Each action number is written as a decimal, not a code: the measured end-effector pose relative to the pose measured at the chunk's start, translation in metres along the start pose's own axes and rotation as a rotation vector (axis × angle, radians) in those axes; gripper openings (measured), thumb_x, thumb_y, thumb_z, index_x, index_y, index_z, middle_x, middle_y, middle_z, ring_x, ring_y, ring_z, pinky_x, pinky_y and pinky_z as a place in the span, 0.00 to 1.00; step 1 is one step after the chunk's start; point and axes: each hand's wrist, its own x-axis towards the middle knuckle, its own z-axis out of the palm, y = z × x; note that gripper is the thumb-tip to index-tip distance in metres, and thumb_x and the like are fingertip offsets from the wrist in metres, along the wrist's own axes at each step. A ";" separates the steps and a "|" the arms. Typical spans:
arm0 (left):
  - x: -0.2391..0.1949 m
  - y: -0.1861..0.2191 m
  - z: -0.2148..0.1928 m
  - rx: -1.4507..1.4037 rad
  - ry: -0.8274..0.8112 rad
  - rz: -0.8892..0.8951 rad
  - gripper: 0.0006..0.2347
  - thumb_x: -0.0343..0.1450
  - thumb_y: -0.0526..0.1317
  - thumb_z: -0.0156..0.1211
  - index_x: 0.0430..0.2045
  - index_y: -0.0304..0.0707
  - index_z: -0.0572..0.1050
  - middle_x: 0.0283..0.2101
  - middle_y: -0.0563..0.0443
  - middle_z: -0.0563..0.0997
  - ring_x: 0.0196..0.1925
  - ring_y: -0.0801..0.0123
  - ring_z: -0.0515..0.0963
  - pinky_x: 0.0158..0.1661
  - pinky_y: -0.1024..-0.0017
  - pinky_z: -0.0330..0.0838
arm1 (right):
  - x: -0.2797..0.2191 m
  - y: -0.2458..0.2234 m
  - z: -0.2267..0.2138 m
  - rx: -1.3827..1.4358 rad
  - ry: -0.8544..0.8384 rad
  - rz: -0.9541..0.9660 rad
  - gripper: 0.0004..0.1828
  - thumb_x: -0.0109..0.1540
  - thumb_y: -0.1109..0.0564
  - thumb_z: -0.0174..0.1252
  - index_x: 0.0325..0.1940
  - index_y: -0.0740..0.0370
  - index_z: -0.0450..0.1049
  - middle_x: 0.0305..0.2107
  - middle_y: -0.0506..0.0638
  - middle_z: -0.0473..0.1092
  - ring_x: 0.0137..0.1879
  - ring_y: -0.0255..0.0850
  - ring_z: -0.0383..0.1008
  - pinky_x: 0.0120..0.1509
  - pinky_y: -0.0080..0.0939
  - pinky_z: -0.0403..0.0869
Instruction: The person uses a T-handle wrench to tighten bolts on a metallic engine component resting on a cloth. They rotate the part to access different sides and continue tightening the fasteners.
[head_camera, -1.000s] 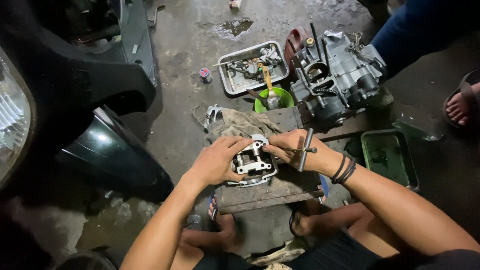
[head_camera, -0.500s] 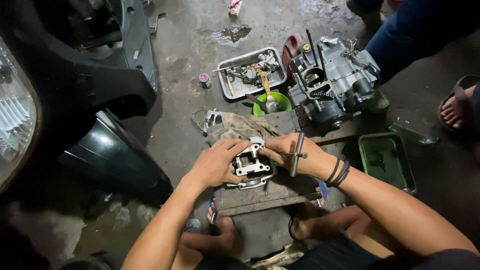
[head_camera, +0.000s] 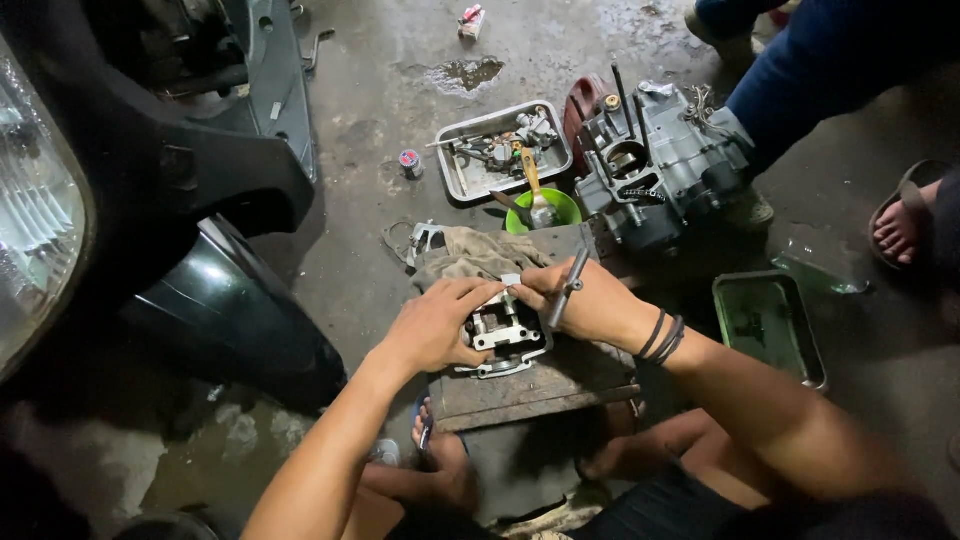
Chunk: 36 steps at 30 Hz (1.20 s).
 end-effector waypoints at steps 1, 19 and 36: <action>0.000 0.000 0.000 0.000 0.002 0.001 0.38 0.54 0.57 0.70 0.63 0.62 0.65 0.61 0.61 0.72 0.64 0.53 0.72 0.52 0.49 0.79 | 0.000 -0.002 -0.001 -0.002 0.001 0.000 0.21 0.69 0.50 0.52 0.22 0.57 0.66 0.13 0.54 0.67 0.22 0.53 0.71 0.30 0.47 0.70; 0.000 -0.006 0.006 0.017 0.016 0.008 0.39 0.54 0.58 0.69 0.63 0.62 0.64 0.62 0.62 0.71 0.63 0.55 0.72 0.51 0.51 0.80 | -0.005 -0.020 -0.009 0.022 -0.016 0.082 0.20 0.69 0.50 0.52 0.25 0.61 0.69 0.16 0.62 0.70 0.27 0.57 0.74 0.34 0.50 0.70; 0.000 -0.008 0.008 0.014 0.006 0.004 0.40 0.53 0.58 0.69 0.64 0.64 0.63 0.61 0.61 0.71 0.64 0.54 0.71 0.52 0.51 0.79 | -0.005 -0.016 -0.003 0.008 0.035 0.045 0.21 0.68 0.47 0.52 0.23 0.58 0.65 0.13 0.60 0.68 0.25 0.57 0.73 0.32 0.50 0.70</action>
